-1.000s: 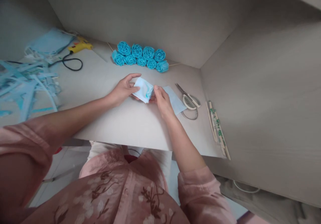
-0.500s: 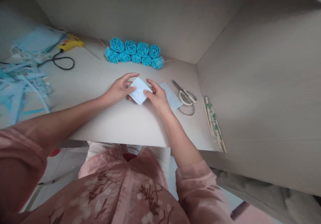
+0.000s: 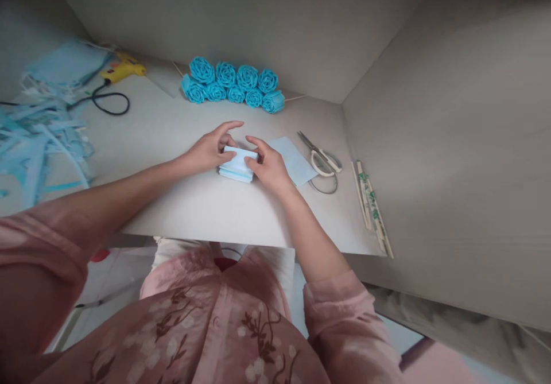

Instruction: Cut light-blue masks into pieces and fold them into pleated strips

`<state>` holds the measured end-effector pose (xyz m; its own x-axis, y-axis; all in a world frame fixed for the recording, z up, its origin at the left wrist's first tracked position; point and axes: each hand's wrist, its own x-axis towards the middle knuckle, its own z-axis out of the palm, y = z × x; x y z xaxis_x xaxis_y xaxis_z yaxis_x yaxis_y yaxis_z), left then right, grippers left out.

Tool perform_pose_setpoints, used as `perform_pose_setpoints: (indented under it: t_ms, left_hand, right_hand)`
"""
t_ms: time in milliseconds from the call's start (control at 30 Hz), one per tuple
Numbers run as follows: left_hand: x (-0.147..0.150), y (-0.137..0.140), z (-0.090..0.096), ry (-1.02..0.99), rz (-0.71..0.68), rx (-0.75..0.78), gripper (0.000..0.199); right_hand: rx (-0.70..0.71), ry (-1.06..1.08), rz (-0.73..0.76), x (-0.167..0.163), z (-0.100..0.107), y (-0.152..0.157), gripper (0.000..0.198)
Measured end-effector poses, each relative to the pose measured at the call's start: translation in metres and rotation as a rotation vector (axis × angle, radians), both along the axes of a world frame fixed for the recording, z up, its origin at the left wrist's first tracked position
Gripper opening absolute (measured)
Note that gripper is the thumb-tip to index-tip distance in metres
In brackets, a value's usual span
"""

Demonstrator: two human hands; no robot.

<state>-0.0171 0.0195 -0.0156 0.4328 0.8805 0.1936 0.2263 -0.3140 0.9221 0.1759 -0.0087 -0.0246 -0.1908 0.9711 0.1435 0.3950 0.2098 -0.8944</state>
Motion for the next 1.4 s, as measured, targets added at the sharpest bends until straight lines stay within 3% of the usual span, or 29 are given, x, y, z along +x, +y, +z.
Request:
perform_pose_setpoints:
  t_ms: [133, 300, 533, 800, 967, 1033, 1200, 1400]
  left_hand:
    - [-0.003, 0.004, -0.004, 0.084, 0.072, 0.088, 0.077]
    - [-0.006, 0.010, -0.003, 0.013, 0.077, 0.130, 0.073]
    - [0.002, -0.005, 0.006, -0.089, 0.027, 0.202, 0.067]
    - [0.002, 0.000, 0.001, -0.172, 0.087, 0.132, 0.069]
    - [0.000, 0.006, -0.006, -0.069, 0.096, -0.063, 0.068]
    - [-0.001, 0.007, -0.008, 0.029, 0.105, -0.082, 0.067]
    - [-0.004, 0.010, -0.009, 0.193, 0.125, 0.123, 0.066]
    - [-0.001, 0.003, -0.006, 0.091, 0.031, 0.159, 0.065]
  right_hand:
    - [0.173, -0.148, -0.082, 0.010, 0.001, 0.007, 0.048]
    - [0.224, 0.032, -0.303, 0.032, 0.013, 0.016, 0.043]
    - [0.053, 0.256, 0.042, 0.015, 0.019, 0.003, 0.071]
    - [-0.133, 0.345, 0.055, 0.003, 0.009, 0.003, 0.084]
    - [-0.209, 0.127, 0.053, 0.003, 0.011, -0.002, 0.081]
    - [-0.187, -0.017, 0.026, 0.002, 0.011, -0.003, 0.081]
    - [-0.041, -0.258, -0.015, 0.004, 0.007, 0.000, 0.076]
    - [0.146, -0.178, -0.138, 0.016, 0.010, 0.003, 0.068]
